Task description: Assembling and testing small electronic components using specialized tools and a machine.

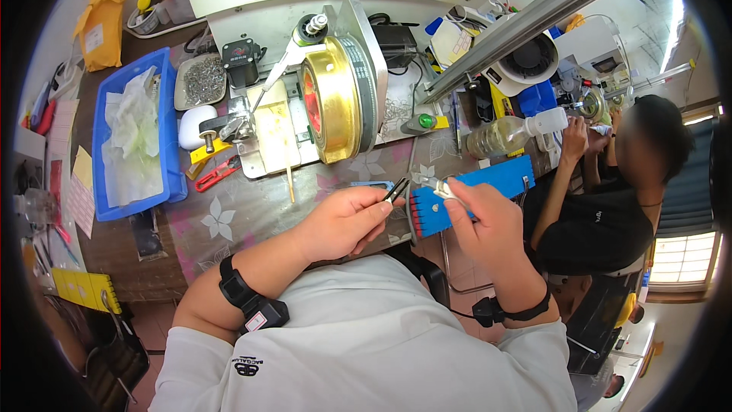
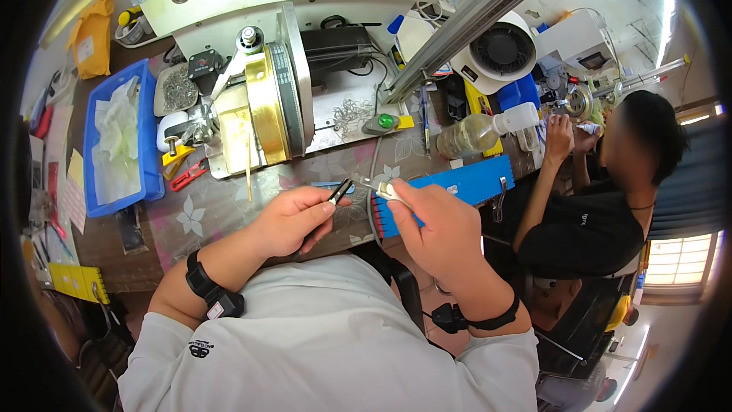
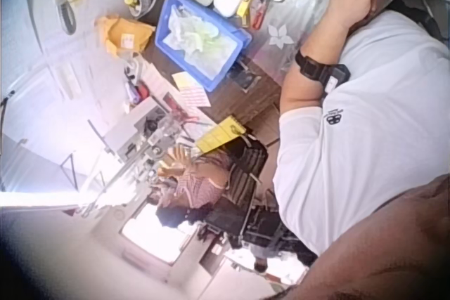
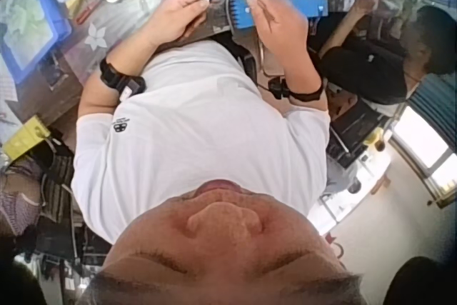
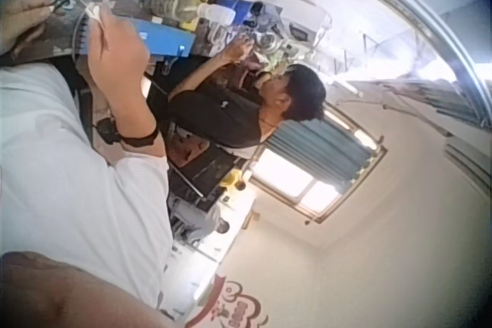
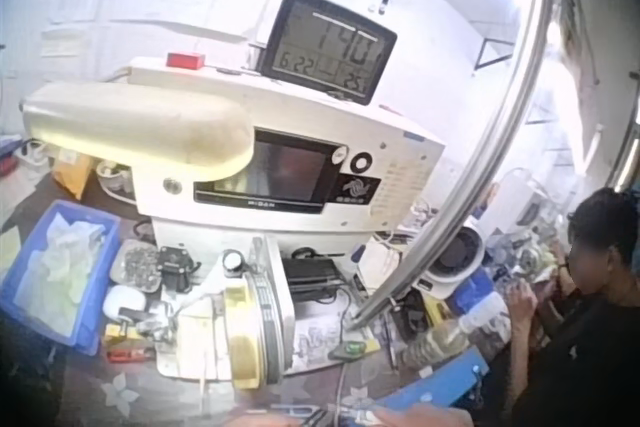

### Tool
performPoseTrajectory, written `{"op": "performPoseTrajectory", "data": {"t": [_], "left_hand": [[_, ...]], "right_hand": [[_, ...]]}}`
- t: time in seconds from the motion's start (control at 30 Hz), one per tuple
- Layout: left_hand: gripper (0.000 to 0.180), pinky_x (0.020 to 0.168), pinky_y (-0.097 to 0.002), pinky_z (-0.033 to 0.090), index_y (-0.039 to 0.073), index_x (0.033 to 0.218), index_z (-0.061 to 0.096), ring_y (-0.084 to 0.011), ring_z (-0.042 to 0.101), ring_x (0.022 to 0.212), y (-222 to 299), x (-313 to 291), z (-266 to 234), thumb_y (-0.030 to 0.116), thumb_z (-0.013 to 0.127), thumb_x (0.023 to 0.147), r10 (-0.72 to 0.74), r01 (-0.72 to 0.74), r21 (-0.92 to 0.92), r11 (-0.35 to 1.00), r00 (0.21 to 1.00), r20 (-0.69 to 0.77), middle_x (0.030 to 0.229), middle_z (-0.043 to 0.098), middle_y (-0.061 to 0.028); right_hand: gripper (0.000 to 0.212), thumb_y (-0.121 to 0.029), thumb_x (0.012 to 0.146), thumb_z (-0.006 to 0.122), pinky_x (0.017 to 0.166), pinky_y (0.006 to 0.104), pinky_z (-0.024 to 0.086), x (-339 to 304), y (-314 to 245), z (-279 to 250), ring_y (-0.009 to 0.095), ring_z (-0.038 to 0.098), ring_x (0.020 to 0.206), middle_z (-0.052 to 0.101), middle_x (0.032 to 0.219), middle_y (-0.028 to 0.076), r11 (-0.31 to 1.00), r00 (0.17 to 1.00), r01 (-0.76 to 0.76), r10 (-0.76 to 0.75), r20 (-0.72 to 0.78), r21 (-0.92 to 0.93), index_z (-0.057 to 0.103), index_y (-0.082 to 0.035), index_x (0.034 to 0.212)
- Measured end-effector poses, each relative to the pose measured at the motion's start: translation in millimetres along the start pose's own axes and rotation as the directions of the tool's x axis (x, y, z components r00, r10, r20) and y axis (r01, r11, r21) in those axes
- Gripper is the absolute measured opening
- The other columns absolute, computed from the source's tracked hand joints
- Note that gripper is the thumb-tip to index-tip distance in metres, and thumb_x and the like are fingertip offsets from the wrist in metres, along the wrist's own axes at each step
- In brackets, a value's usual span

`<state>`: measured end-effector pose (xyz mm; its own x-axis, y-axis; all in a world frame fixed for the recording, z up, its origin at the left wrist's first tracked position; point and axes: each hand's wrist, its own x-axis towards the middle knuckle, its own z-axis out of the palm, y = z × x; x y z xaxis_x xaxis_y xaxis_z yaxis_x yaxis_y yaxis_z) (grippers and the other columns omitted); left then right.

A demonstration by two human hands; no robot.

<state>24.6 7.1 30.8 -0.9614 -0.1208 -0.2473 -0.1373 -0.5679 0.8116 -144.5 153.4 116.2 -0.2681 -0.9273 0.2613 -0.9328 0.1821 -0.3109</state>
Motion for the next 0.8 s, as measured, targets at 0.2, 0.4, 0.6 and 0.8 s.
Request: {"op": "performPoseTrajectory", "data": {"t": [0.2, 0.4, 0.6, 0.8], "left_hand": [[0.030, 0.038, -0.0207, 0.033, 0.005, 0.121, 0.056, -0.0058, 0.039, 0.041, -3, 1, -1, 0.022, 0.043, 0.101, 0.016, -0.016, -0.017, 1.000, 1.000, 0.003, 0.061, 0.047, 0.0025], [0.033, 0.039, -0.0221, 0.035, 0.001, 0.121, 0.056, -0.0087, 0.042, 0.042, -1, -1, -3, 0.021, 0.042, 0.100, -0.015, 0.016, -0.066, 0.998, 1.000, 0.016, 0.060, 0.049, -0.0016], [0.033, 0.039, -0.0232, 0.036, 0.000, 0.120, 0.056, -0.0096, 0.042, 0.041, -2, -1, -4, 0.022, 0.042, 0.100, -0.003, 0.006, -0.077, 0.997, 0.999, 0.036, 0.059, 0.048, -0.0019], [0.033, 0.041, -0.0227, 0.035, 0.000, 0.120, 0.056, -0.0092, 0.042, 0.043, -2, -2, -1, 0.022, 0.042, 0.100, -0.001, 0.002, -0.077, 0.997, 1.000, 0.016, 0.060, 0.048, -0.0017]], "right_hand": [[0.022, -0.016, 0.082, 0.069, 0.053, 0.0334, 0.047, 0, 3, 6, 0.025, 0.060, 0.060, 0.061, 0.072, 0.009, 0.999, 1.000, 0.027, -0.027, -0.010, -0.025, 0.068, -0.008, 0.102], [0.019, -0.016, 0.082, 0.069, 0.053, 0.0327, 0.047, 0, 3, -3, 0.024, 0.060, 0.060, 0.062, 0.073, 0.009, 0.999, 0.998, 0.022, -0.023, -0.057, -0.031, 0.068, -0.008, 0.100], [0.019, -0.016, 0.082, 0.069, 0.054, 0.0325, 0.047, 3, 3, 0, 0.024, 0.060, 0.062, 0.062, 0.073, 0.008, 0.997, 0.994, -0.074, 0.073, -0.086, -0.013, 0.068, -0.007, 0.099], [0.020, -0.015, 0.082, 0.069, 0.054, 0.0318, 0.047, 3, 2, -1, 0.023, 0.060, 0.062, 0.063, 0.073, 0.008, 0.998, 0.998, -0.027, 0.023, -0.067, -0.055, 0.068, -0.006, 0.101]]}}
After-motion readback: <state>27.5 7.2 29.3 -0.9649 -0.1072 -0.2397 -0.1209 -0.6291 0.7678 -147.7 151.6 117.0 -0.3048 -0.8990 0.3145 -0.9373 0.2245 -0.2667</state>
